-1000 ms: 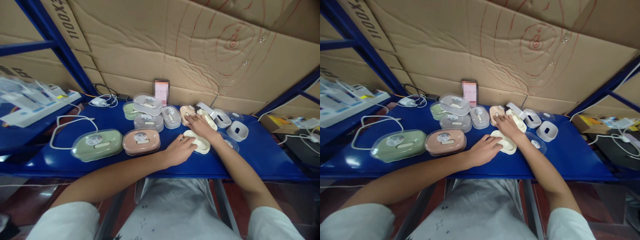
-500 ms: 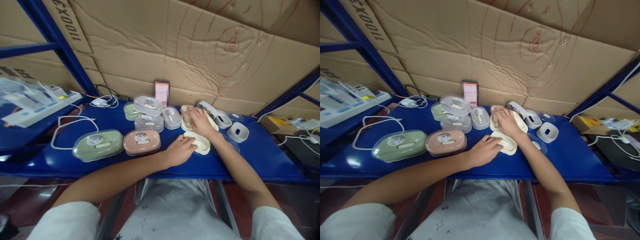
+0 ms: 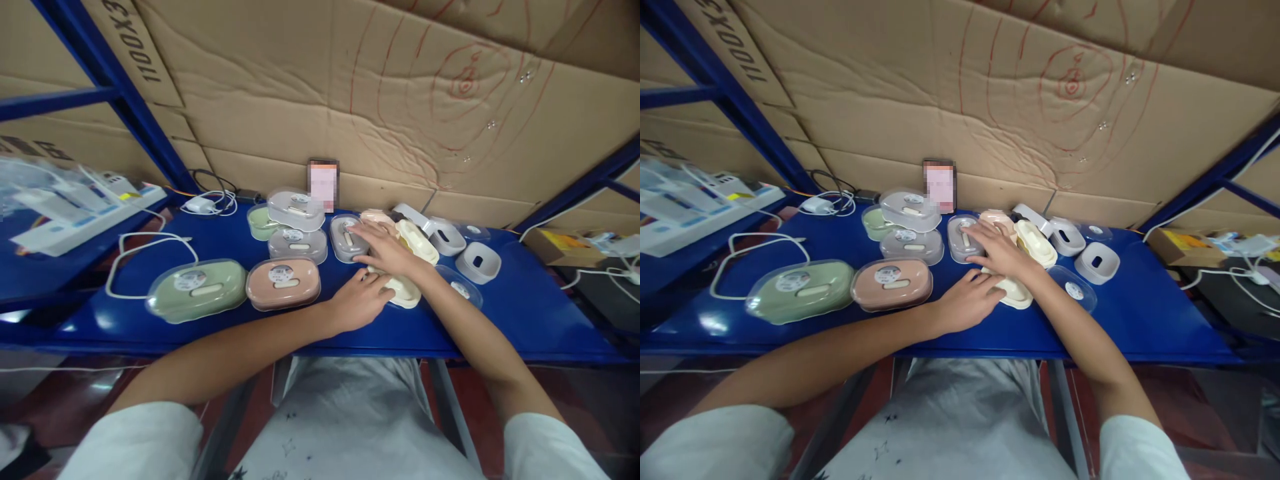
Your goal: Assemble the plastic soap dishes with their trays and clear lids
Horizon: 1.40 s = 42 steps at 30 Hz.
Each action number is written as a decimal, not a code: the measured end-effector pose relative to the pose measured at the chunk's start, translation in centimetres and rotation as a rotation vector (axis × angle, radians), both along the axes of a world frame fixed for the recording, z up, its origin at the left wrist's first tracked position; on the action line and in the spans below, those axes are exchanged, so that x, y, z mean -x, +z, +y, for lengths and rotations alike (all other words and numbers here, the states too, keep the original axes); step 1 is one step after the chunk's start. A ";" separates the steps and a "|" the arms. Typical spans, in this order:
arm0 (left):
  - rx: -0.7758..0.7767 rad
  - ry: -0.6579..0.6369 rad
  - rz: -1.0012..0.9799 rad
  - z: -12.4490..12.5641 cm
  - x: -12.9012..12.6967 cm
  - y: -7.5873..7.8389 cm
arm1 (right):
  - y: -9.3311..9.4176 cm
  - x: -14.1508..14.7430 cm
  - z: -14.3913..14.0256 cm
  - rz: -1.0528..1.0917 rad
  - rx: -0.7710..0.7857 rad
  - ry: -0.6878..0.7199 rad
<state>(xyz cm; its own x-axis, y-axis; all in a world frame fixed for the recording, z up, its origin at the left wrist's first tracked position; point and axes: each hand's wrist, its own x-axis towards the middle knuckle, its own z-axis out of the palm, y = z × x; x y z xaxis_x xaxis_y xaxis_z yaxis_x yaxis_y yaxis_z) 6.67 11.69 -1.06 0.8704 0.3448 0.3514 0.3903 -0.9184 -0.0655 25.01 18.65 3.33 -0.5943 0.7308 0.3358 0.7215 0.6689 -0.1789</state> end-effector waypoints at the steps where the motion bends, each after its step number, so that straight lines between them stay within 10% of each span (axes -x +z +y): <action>1: -0.003 0.000 -0.002 0.0 0.0 0.0 | -0.3 0.1 0.1 0.003 0.011 0.008; 10: 0.019 -0.014 -0.024 0.0 0.0 0.0 | 0.8 -0.3 -1.3 0.187 -0.186 -0.034; 18: -0.197 -0.415 -0.108 -1.9 -0.3 0.2 | -0.6 2.1 -2.6 -0.082 0.149 0.153; 27: -0.237 -0.397 -0.039 -1.9 -0.1 1.4 | 1.3 1.7 -3.5 0.041 0.118 0.123; 33: -0.182 -0.108 -0.143 -3.9 6.9 5.5 | 3.8 -1.7 -5.3 0.095 -0.081 0.003; 38: 0.048 0.437 -0.199 -3.0 16.3 4.1 | 2.5 -3.1 -5.7 -0.033 -0.168 -0.127; 42: 0.122 0.416 -0.213 -1.6 17.9 2.5 | 1.5 0.2 -7.3 -0.014 -0.150 0.021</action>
